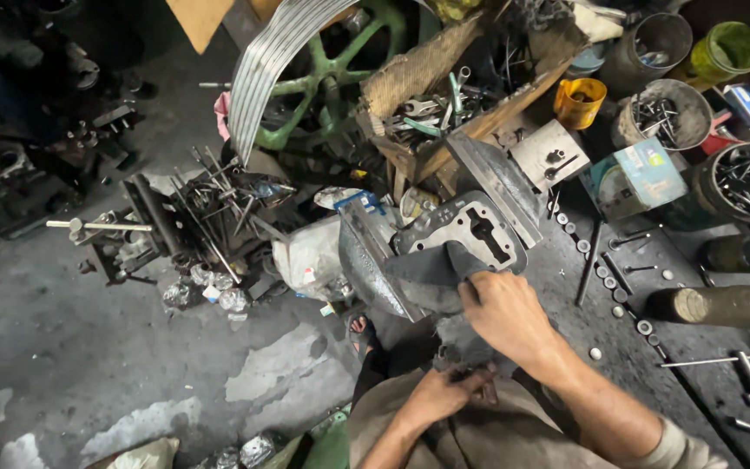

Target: The person cleans a metal engine part using a rag and a liquid from a bottle. They wipe the surface, apply liquid, and continue wiping to remove grime.

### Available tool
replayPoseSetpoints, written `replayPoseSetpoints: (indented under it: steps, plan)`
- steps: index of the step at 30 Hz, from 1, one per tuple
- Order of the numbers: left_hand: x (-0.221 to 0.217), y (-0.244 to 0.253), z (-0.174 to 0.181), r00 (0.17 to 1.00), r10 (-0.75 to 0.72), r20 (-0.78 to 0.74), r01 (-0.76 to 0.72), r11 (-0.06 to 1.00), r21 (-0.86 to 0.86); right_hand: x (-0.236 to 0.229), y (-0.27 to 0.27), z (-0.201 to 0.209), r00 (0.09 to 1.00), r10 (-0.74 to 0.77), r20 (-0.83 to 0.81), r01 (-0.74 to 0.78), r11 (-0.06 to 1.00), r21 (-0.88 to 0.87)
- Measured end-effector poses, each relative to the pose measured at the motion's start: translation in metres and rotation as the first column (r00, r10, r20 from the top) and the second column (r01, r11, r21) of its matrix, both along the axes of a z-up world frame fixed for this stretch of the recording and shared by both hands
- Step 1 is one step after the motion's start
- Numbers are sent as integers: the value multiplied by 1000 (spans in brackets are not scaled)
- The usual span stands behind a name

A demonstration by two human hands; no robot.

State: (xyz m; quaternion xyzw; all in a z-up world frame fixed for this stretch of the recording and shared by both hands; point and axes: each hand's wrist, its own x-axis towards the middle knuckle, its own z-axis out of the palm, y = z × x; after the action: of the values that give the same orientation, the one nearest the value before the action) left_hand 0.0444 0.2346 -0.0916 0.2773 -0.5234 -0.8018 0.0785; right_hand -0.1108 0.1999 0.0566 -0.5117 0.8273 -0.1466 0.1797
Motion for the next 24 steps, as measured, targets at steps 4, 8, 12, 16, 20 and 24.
replayPoseSetpoints:
  steps: [4,8,12,16,20,24]
  plan:
    - [3,0,6,999,39,-22,-38,998,54,-15,-1,10,961,227,-159,-221,974,60]
    - [3,-1,14,996,-2,-89,12,993,119,-43,-4,13,567,653,-502,-542,755,370]
    - [-2,4,24,985,-126,-118,134,988,69,-65,-4,4,327,643,-693,-605,705,369]
    - [-7,4,29,977,-185,-104,188,982,16,-55,-2,-5,341,664,-666,-499,728,470]
    - [-15,1,28,975,-181,-128,183,983,8,-19,1,0,489,645,-587,-512,757,405]
    - [-14,-1,28,963,-163,-215,177,983,47,-2,-11,16,847,422,-322,-324,892,316]
